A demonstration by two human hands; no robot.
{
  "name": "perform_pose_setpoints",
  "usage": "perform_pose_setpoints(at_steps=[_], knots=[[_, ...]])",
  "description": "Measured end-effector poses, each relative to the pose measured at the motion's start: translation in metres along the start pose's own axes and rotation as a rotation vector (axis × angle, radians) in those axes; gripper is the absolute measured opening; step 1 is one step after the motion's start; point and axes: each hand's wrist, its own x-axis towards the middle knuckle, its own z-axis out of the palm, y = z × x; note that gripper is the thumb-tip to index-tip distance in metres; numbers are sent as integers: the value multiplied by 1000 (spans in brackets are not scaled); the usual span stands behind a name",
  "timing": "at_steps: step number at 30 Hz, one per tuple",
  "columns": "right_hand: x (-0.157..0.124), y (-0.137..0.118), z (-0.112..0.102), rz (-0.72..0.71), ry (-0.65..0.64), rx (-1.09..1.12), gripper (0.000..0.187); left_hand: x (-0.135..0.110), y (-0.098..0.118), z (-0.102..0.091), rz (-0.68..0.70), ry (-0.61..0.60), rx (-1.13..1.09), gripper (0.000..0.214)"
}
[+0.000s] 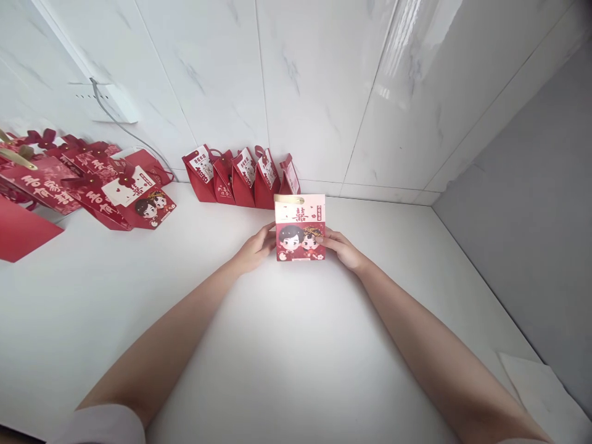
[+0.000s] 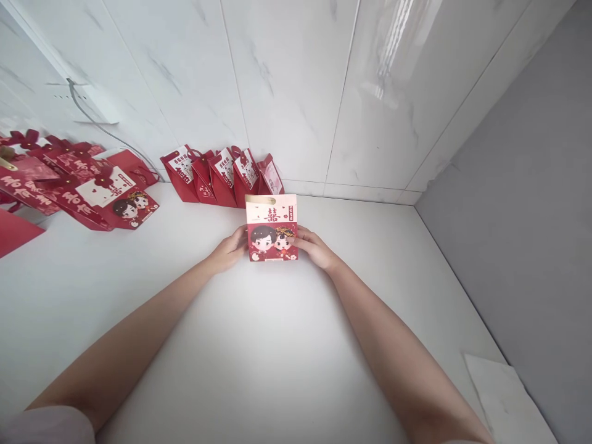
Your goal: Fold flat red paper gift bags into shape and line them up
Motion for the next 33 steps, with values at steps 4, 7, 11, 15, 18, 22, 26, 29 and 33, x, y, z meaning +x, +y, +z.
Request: perform_pose_setpoints(at_steps=[4,7,11,15,18,22,26,29,33], knots=[[4,4,0,-36,-21,-104,37,0,-4,-4,-14,-74,-243,58],[6,7,1,-48,-17,-144,41,-1,1,-4,-23,-81,-281,60],[2,7,-1,11,-11,-159,43,0,1,-2,-119,51,-228,55],[-1,4,-4,-54,-109,-372,44,1,-4,-2,-123,153,-229,58],[0,7,-4,-81,-83,-446,46,0,-5,-3,-118,230,-137,65],[3,13,-2,-78,-41,-430,33,-1,-3,-3,38,169,-195,67],[3,12,-1,-65,-37,-392,31,0,-4,-5,142,-7,-249,82],[2,9,1,-47,-36,-337,34,-1,-8,-5,144,72,-68,106],[1,8,3,-77,-5,-300,37,-1,-11,-1,87,82,-73,104]])
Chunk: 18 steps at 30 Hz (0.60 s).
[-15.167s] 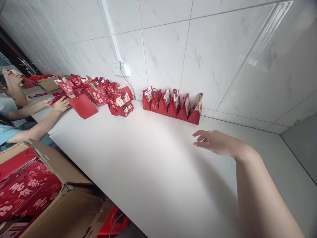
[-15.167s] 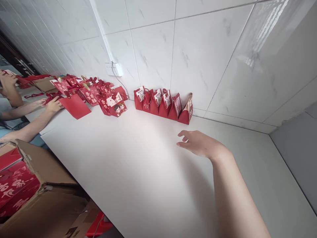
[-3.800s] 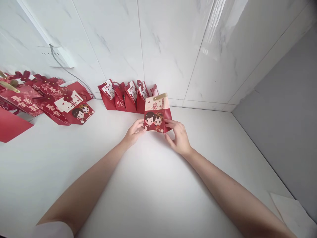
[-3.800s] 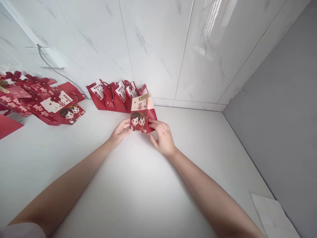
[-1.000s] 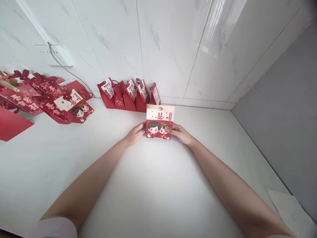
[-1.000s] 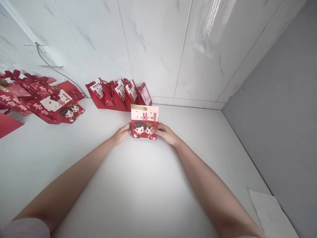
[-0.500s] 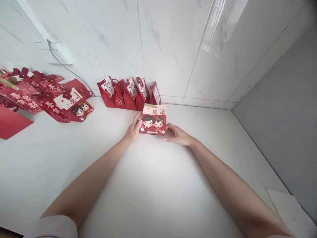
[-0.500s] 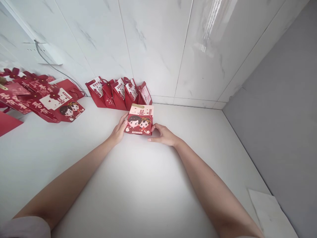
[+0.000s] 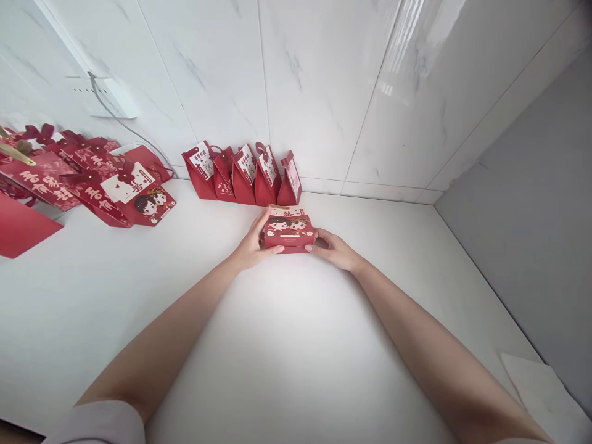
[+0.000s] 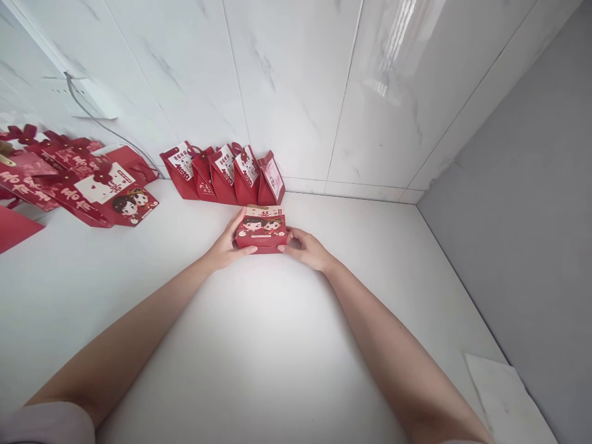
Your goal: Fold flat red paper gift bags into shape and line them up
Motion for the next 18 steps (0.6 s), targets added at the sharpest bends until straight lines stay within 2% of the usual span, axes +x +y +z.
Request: perform_pose_setpoints(at_steps=[1,4,6,11,18], knots=[[0,1,0,-3,31,1,43,0,0,1,-32,-7,-42,98],[0,7,0,-4,113,-1,81,1,1,4,-102,-8,-87,81],[0,9,-1,-41,113,-23,93,1,1,4,-85,-4,-39,72],[3,7,-3,-153,7,-69,71,2,-1,4,-47,-11,29,65],[3,6,-2,-157,19,-89,63,2,-1,3,7,-18,92,74]])
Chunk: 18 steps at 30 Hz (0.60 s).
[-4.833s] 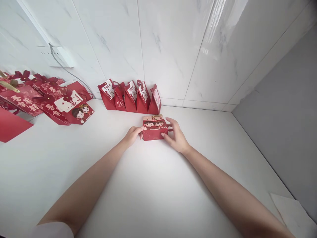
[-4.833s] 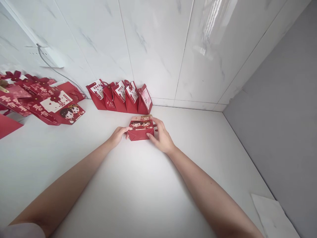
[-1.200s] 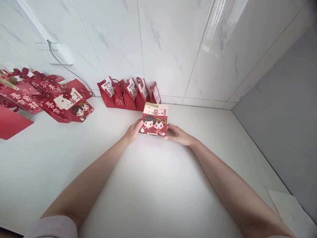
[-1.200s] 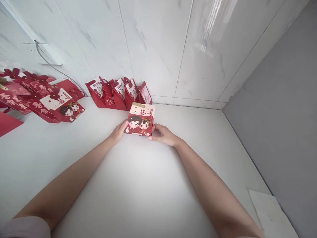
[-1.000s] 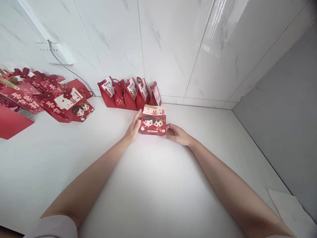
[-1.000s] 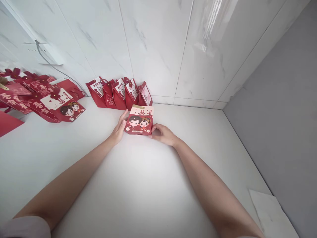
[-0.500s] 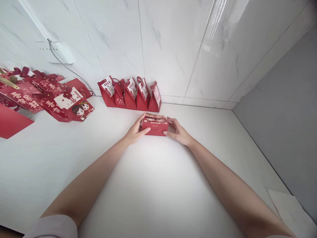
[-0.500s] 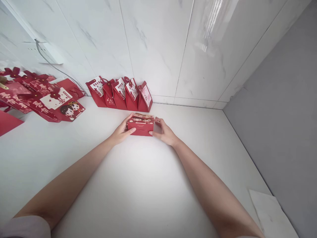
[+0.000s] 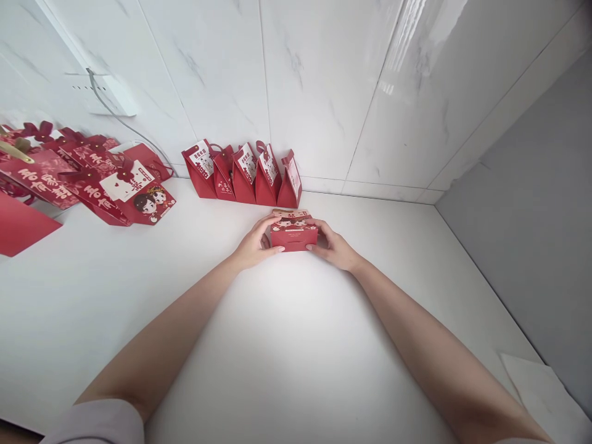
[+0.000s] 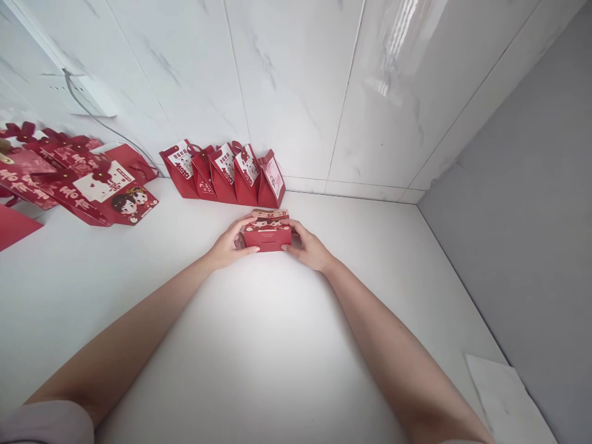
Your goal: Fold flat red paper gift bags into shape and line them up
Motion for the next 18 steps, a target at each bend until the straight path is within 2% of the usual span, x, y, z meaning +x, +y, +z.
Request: perform_pose_setpoints(at_steps=[18], knots=[[1,0,0,-3,0,-17,62,-1,4,0,-4,-6,-5,75]])
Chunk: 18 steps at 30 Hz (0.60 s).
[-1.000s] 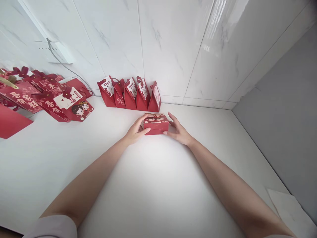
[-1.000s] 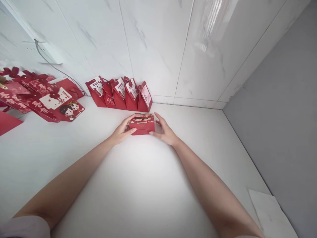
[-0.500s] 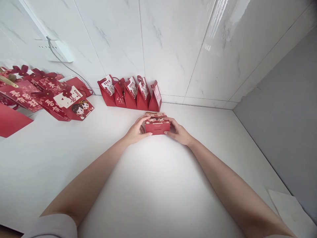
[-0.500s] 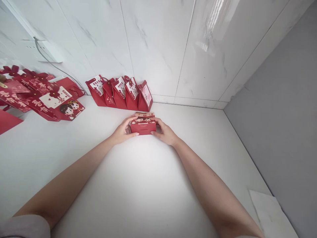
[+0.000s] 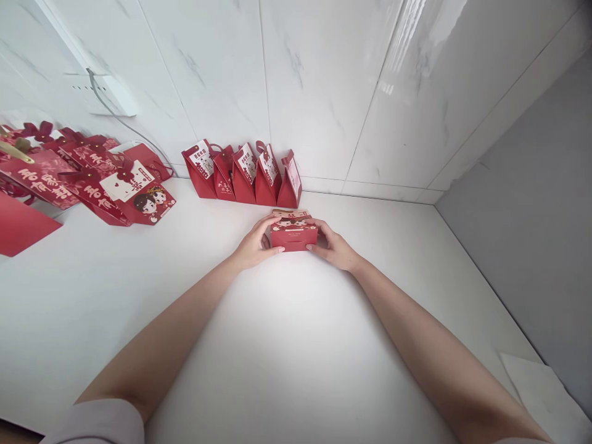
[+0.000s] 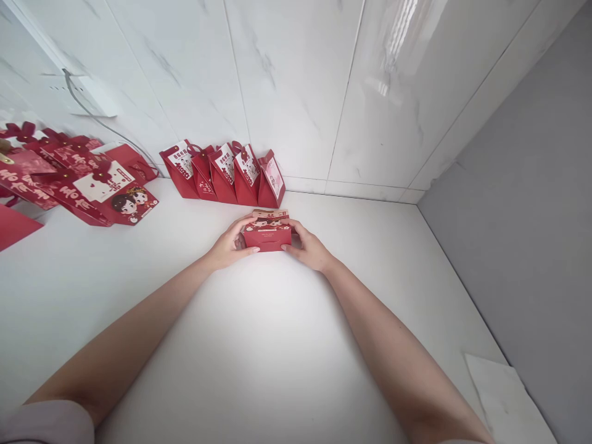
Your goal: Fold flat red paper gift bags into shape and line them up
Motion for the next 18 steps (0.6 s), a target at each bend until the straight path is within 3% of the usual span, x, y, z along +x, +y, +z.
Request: perform_pose_setpoints(at_steps=[13,18], knots=[[-1,2,-1,-8,-1,-48,63,1,0,-1,6,2,6,75],[-5,-3,4,-77,24,-389,58,2,3,0,52,116,-42,39]])
